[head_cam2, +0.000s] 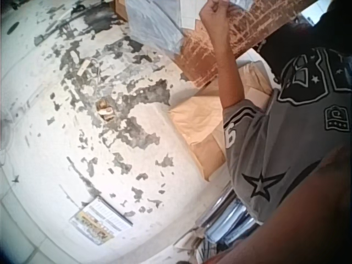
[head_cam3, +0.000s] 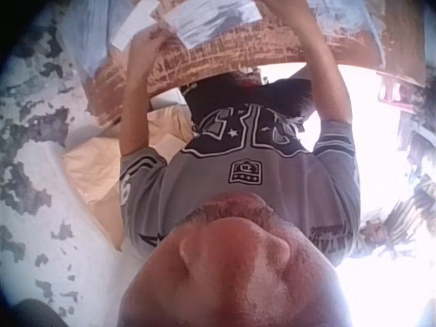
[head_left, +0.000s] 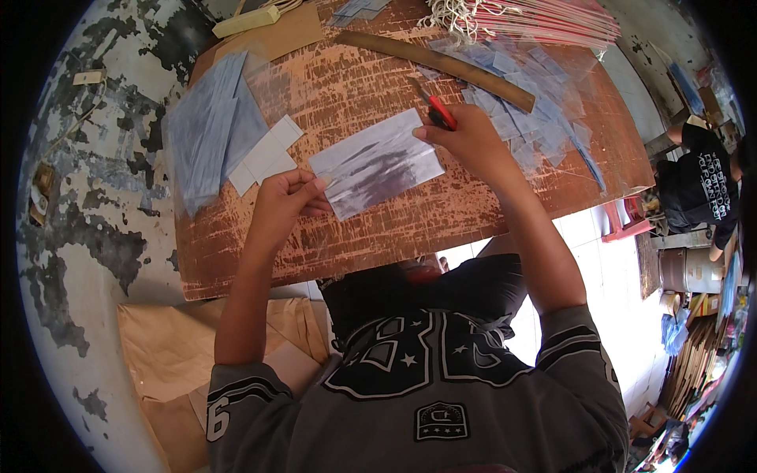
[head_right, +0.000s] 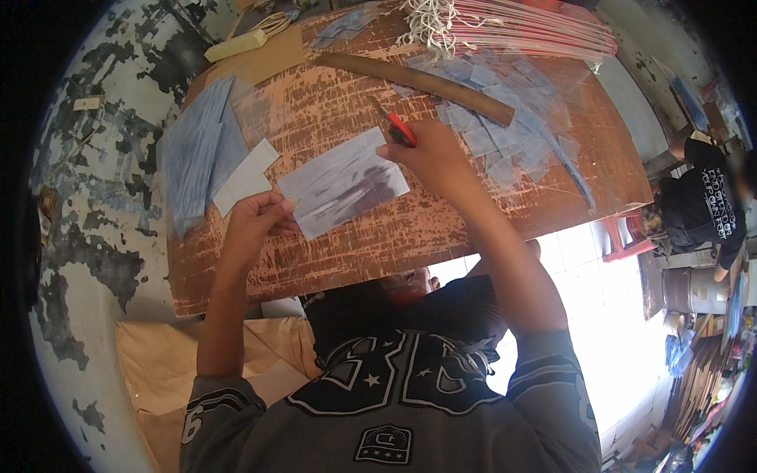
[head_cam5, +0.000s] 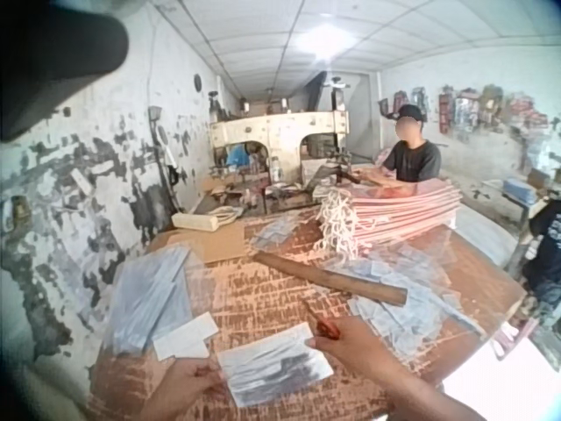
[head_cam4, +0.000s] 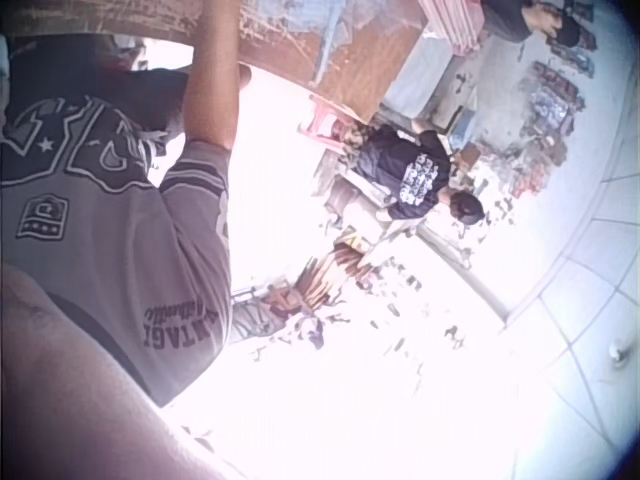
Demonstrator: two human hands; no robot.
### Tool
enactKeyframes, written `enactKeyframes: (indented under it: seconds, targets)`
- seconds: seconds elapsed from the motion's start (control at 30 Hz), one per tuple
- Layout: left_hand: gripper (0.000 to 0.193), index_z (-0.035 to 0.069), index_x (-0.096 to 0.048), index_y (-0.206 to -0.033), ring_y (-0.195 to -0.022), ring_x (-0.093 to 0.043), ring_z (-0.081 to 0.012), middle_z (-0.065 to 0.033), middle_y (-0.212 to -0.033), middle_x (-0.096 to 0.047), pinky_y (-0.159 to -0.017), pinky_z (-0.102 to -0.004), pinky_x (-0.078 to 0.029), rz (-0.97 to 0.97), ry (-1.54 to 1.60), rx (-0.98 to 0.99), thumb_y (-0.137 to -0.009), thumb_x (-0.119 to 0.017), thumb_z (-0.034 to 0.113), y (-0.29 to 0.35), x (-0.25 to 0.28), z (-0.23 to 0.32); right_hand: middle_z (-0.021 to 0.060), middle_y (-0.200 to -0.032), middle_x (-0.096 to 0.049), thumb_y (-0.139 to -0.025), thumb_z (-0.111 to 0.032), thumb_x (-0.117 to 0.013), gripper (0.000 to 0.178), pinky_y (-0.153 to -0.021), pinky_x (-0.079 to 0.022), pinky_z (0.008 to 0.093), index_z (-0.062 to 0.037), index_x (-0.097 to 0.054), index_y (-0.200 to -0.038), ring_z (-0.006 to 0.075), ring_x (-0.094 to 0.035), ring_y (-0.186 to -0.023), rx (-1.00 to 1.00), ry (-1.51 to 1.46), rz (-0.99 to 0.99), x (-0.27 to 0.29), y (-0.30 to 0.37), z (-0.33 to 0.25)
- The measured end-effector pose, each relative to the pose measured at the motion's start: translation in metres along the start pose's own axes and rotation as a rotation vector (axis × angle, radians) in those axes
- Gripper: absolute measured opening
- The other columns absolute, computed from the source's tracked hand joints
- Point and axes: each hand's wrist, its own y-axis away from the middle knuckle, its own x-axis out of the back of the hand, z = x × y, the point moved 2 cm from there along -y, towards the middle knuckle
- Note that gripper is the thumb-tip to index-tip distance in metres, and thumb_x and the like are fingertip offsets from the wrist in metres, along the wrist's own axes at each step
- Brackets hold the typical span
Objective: The person uses a metal ruler and a red utility knife to cut rectangular pieces of light blue material on a wooden workbench. They repeatedly measure, align the ruler, and slice the material into smaller strips, stacking the cut pieces on the table.
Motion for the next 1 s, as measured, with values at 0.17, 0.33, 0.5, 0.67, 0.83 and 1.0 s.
enactKeyframes:
  seconds: [0.17,0.33,0.5,0.67,0.83,1.0]
  targets:
    - [0.025,0.0,-0.076,-0.108,-0.08,-0.08,-0.0169,-0.0105,-0.091,-0.08,-0.074,-0.0259,-0.064,-0.025,0.082,0.105,-0.106,-0.078,0.025,0.0,-0.001,-0.021,0.0147,-0.072,-0.067,-0.092,-0.029,-0.086,0.033,-0.074,-0.053,0.0433,0.0009,-0.071,-0.087,0.0274,-0.067,-0.07,-0.024,0.03,-0.067,-0.014,-0.014,0.008]
    - [0.027,-0.002,-0.076,-0.109,-0.08,-0.08,-0.0166,-0.0108,-0.092,-0.08,-0.074,-0.0251,-0.065,-0.019,0.098,0.102,-0.105,-0.079,0.025,-0.002,-0.003,-0.025,0.0159,-0.089,-0.077,-0.095,-0.025,-0.085,0.029,-0.077,-0.054,0.0426,0.0005,-0.08,-0.107,0.0281,-0.072,-0.079,0.023,0.089,0.068,-0.014,-0.01,0.019]
    - [0.028,-0.002,-0.076,-0.109,-0.08,-0.08,-0.0163,-0.0109,-0.093,-0.08,-0.074,-0.0246,-0.064,-0.014,0.083,0.125,-0.105,-0.079,0.025,0.0,-0.002,-0.026,0.0207,-0.102,-0.074,-0.093,-0.014,-0.083,0.019,-0.084,-0.056,0.0505,-0.0016,-0.079,-0.107,0.0439,-0.073,-0.097,0.206,0.214,0.147,-0.015,0.016,0.0]
    - [0.027,-0.001,-0.076,-0.108,-0.079,-0.08,-0.016,-0.0103,-0.093,-0.08,-0.074,-0.0246,-0.064,-0.03,0.072,0.146,-0.105,-0.079,0.025,-0.001,-0.002,-0.025,0.0158,-0.114,-0.072,-0.089,-0.01,-0.085,0.021,-0.086,-0.059,0.0516,-0.006,-0.081,-0.109,0.0408,-0.074,-0.101,0.28,0.257,0.051,-0.032,0.029,0.003]
    - [0.025,-0.001,-0.076,-0.106,-0.08,-0.08,-0.0159,-0.0103,-0.094,-0.08,-0.074,-0.0251,-0.065,-0.032,0.077,0.159,-0.106,-0.078,0.024,-0.001,-0.001,-0.024,0.0135,-0.11,-0.071,-0.092,-0.01,-0.084,0.02,-0.086,-0.058,0.0495,-0.0041,-0.079,-0.11,0.0402,-0.072,-0.1,0.268,0.341,0.012,-0.033,0.032,-0.006]
    - [0.026,-0.006,-0.075,-0.108,-0.08,-0.081,-0.0183,-0.013,-0.093,-0.08,-0.074,-0.0262,-0.066,-0.029,0.109,0.154,-0.107,-0.077,0.02,0.002,0.0,-0.019,0.014,-0.108,-0.07,-0.093,-0.014,-0.082,0.018,-0.085,-0.056,0.0515,-0.0044,-0.077,-0.107,0.0416,-0.071,-0.1,0.25,0.382,-0.023,-0.033,0.03,-0.007]
